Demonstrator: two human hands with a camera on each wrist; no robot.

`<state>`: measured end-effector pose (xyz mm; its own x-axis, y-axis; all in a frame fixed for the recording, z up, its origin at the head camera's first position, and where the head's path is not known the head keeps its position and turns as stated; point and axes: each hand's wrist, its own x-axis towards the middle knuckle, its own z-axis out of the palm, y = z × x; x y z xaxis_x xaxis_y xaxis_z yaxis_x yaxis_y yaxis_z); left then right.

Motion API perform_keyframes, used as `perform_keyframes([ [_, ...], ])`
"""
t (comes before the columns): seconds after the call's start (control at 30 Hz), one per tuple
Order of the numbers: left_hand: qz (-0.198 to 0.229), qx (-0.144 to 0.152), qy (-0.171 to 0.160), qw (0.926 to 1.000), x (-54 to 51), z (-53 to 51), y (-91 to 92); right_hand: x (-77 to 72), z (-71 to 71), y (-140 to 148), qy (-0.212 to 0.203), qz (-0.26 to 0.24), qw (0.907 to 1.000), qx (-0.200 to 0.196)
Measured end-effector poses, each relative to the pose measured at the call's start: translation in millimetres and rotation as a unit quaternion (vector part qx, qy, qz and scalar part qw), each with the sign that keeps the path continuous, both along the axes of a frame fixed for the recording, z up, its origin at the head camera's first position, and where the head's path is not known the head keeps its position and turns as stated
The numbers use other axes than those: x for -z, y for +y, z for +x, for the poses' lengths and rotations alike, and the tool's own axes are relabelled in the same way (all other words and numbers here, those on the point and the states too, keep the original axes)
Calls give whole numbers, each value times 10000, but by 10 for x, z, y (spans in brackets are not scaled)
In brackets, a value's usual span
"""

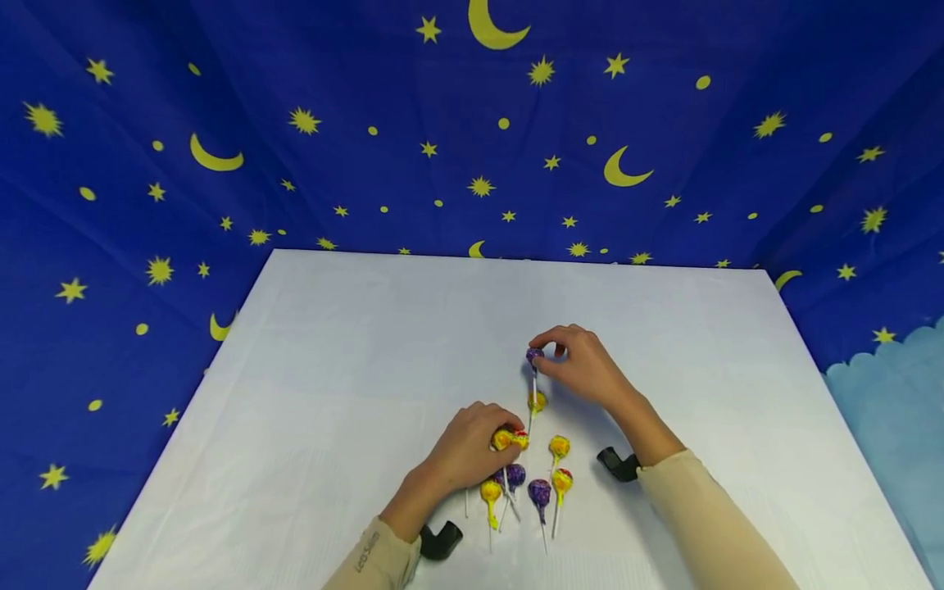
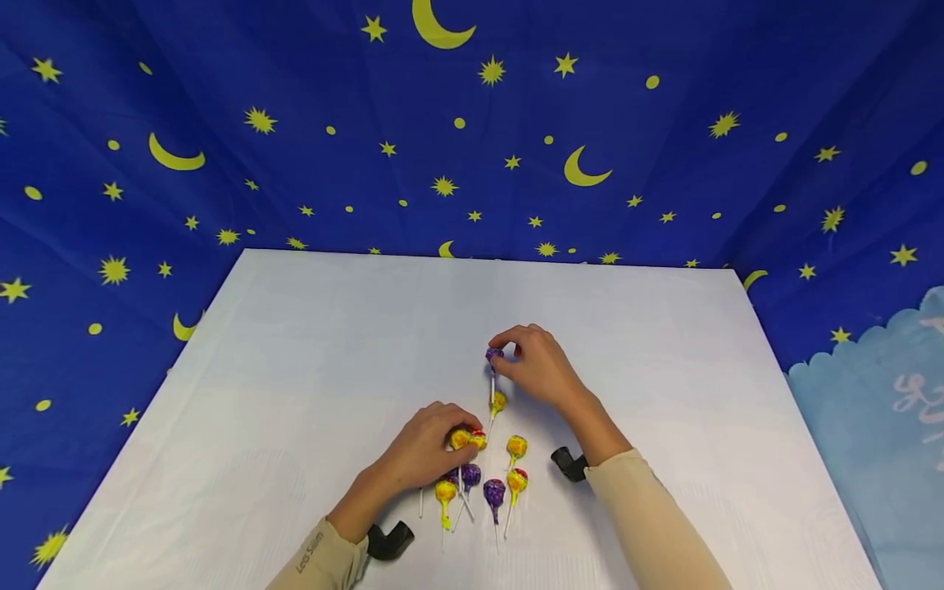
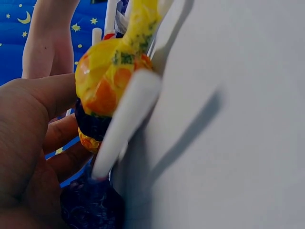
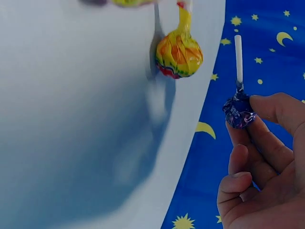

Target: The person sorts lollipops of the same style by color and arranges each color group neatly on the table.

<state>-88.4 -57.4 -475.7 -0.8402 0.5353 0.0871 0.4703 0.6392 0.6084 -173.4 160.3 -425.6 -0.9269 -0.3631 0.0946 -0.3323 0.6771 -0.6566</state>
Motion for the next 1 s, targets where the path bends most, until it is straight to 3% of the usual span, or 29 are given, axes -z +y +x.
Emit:
perform_keyframes([
  [0.4,34,-49,-55,10000,24,19,-8,6,-267,-46,37,105,9999,18],
  [0.7,41,-155,-299,9994,37,83,-36,127,-430,-89,-137,179,9997,-10],
  [1.0,113,-96,-238,9996,29,-1,-8,100,-594,-88,44,106,9997,223],
])
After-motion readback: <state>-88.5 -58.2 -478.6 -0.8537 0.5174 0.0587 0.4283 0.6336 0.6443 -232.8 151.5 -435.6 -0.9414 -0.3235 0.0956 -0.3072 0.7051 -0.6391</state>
